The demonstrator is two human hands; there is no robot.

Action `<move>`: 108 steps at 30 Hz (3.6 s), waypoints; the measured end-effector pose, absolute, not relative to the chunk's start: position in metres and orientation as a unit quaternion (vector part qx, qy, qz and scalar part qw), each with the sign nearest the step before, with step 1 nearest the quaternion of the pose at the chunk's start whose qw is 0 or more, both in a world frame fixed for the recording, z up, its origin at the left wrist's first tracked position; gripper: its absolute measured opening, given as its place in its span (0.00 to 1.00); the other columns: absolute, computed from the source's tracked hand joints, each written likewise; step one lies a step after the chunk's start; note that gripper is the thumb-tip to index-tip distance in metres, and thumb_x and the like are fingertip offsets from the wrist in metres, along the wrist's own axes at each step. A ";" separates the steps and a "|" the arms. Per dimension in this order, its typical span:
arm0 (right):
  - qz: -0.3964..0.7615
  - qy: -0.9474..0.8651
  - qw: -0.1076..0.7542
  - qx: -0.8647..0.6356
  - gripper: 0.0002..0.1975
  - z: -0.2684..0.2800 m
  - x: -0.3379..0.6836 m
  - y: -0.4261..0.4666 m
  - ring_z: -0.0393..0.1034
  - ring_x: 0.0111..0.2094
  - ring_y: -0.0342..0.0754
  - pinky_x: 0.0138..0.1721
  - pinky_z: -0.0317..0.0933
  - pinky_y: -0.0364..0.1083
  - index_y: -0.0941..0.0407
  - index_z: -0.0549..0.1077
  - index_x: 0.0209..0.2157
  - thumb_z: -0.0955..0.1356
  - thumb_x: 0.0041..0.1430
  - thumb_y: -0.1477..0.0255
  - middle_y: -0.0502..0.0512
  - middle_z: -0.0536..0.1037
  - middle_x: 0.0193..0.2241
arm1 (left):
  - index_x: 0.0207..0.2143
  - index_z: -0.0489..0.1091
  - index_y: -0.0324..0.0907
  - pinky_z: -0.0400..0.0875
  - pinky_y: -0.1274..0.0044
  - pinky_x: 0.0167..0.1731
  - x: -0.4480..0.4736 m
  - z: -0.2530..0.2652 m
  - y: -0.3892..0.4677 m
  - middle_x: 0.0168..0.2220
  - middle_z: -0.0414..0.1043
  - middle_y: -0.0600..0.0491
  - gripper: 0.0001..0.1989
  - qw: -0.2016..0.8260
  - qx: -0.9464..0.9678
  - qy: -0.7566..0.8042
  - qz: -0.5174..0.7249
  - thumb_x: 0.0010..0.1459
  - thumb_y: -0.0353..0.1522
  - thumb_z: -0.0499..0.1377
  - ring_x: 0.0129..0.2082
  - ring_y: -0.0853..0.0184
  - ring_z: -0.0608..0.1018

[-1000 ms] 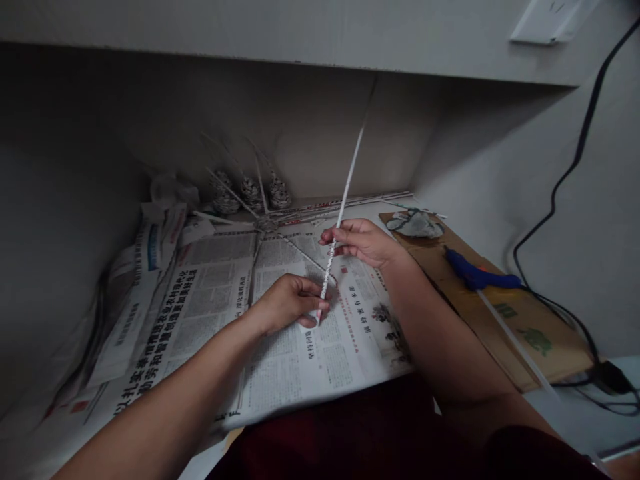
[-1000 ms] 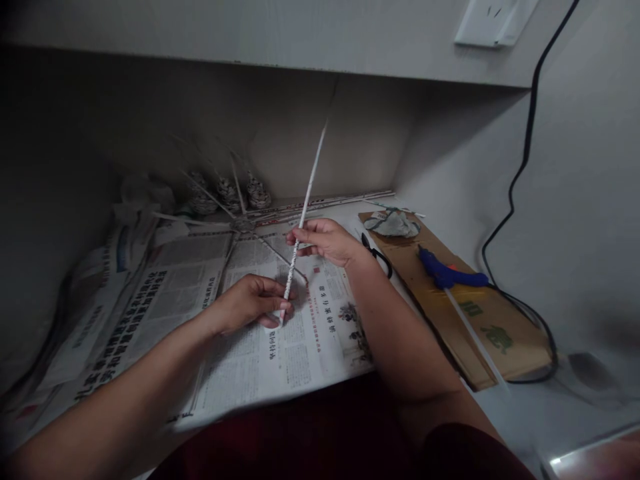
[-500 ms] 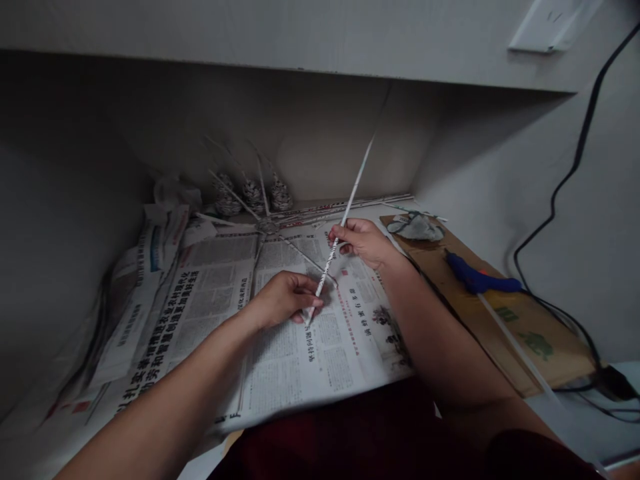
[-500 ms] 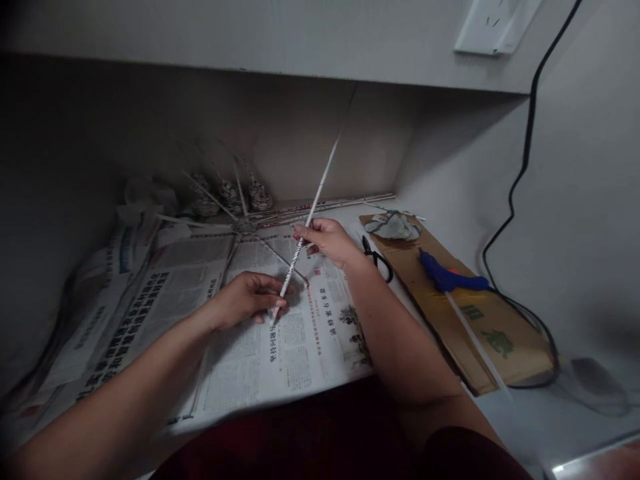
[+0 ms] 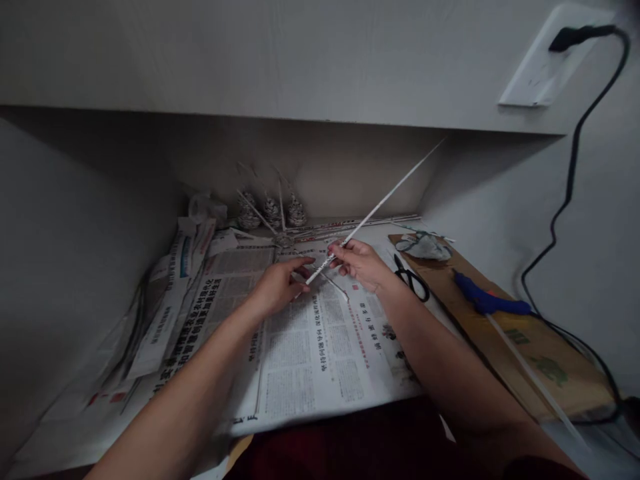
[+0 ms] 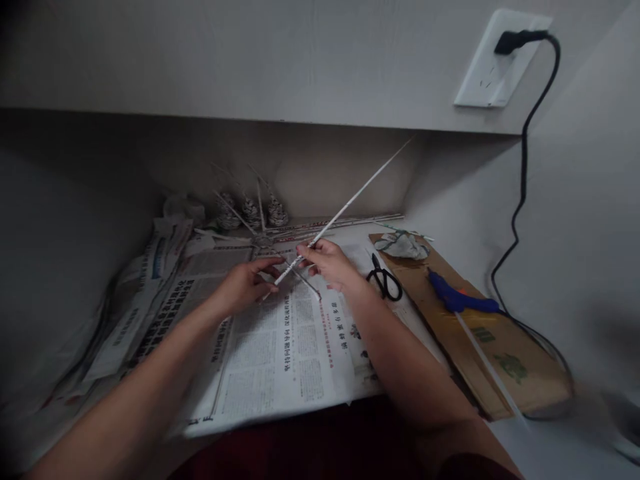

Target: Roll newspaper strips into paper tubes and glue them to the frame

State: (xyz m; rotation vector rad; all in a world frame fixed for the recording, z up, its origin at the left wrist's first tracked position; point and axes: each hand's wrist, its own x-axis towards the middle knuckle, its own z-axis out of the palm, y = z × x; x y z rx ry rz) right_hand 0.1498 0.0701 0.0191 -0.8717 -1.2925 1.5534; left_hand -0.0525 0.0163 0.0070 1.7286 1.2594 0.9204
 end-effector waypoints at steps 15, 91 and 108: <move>0.636 -0.511 0.439 -0.376 0.17 -0.009 0.104 0.027 0.72 0.25 0.43 0.21 0.62 0.39 0.58 0.73 0.31 0.77 0.40 0.67 0.51 0.77 0.24 | 0.58 0.65 0.46 0.65 0.79 0.31 -0.062 0.018 0.015 0.45 0.75 0.51 0.35 0.280 0.744 0.481 0.370 0.45 0.27 0.63 0.27 0.69 0.74; 0.794 -0.471 0.156 -0.352 0.17 -0.017 0.136 -0.109 0.48 0.14 0.37 0.15 0.46 0.39 0.55 0.64 0.39 0.57 0.66 0.56 0.42 0.54 0.18 | 0.23 0.59 0.39 0.53 0.85 0.13 -0.090 0.013 -0.009 0.17 0.53 0.60 0.18 0.645 0.057 0.247 0.721 0.67 0.35 0.46 0.13 0.78 0.57; 0.728 -0.530 0.182 -0.395 0.18 -0.012 0.120 -0.095 0.51 0.14 0.37 0.15 0.47 0.40 0.56 0.66 0.39 0.57 0.65 0.56 0.43 0.58 0.19 | 0.25 0.60 0.39 0.53 0.84 0.13 -0.090 0.017 -0.017 0.18 0.53 0.59 0.20 0.673 0.069 0.217 0.704 0.68 0.38 0.43 0.14 0.76 0.58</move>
